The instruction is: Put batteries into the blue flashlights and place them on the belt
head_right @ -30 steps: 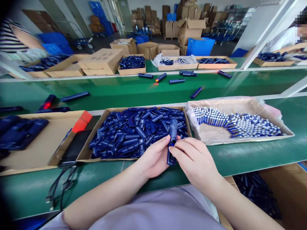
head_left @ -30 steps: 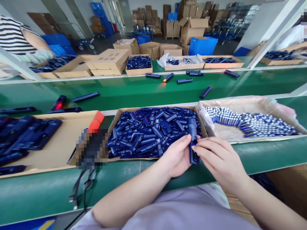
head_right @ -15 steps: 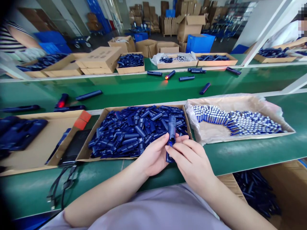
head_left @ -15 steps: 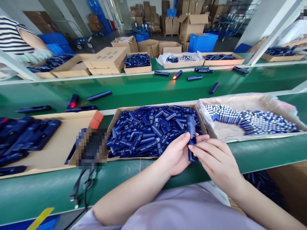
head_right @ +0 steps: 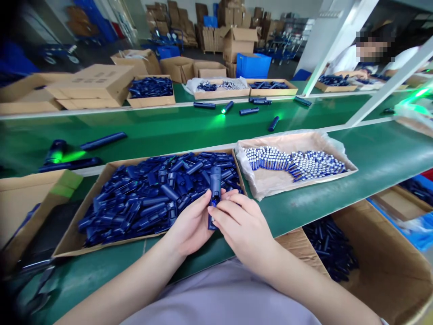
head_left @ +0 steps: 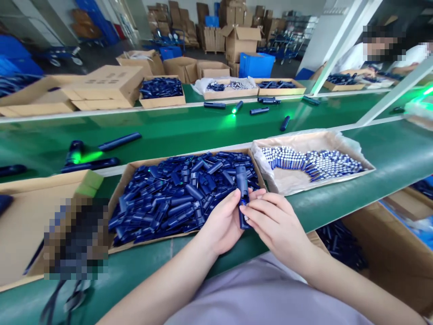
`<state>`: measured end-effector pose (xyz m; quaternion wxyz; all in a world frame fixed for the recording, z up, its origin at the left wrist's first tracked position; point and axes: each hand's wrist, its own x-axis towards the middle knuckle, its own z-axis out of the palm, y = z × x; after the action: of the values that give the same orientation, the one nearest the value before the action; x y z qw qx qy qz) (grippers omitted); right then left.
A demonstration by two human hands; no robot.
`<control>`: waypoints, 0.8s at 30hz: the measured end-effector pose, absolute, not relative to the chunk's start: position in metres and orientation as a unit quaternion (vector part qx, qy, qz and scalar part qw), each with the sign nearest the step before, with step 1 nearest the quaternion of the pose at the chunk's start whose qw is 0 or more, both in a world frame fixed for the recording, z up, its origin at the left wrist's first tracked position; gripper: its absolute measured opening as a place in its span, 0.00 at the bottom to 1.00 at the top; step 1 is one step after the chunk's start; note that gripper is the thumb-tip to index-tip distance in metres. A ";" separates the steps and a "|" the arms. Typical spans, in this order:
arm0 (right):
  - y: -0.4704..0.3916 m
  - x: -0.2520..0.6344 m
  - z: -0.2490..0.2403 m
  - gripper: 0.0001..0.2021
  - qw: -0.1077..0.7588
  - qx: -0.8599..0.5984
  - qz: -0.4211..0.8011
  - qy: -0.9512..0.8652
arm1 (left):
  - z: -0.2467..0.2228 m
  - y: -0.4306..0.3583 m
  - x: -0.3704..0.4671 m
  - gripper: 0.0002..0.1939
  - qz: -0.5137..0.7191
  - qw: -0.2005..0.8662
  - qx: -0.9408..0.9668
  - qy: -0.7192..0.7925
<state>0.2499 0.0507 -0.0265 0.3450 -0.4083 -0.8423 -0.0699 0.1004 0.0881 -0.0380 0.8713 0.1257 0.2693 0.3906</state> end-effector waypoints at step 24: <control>0.075 0.277 -0.026 0.20 0.310 -0.432 -0.029 -0.846 | -0.030 0.088 0.098 0.11 0.469 0.835 0.089 0.275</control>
<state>0.2769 0.0753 -0.0256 0.3100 -0.4325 -0.8462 -0.0294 0.0978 0.0882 -0.0299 0.8347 0.0888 0.2748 0.4689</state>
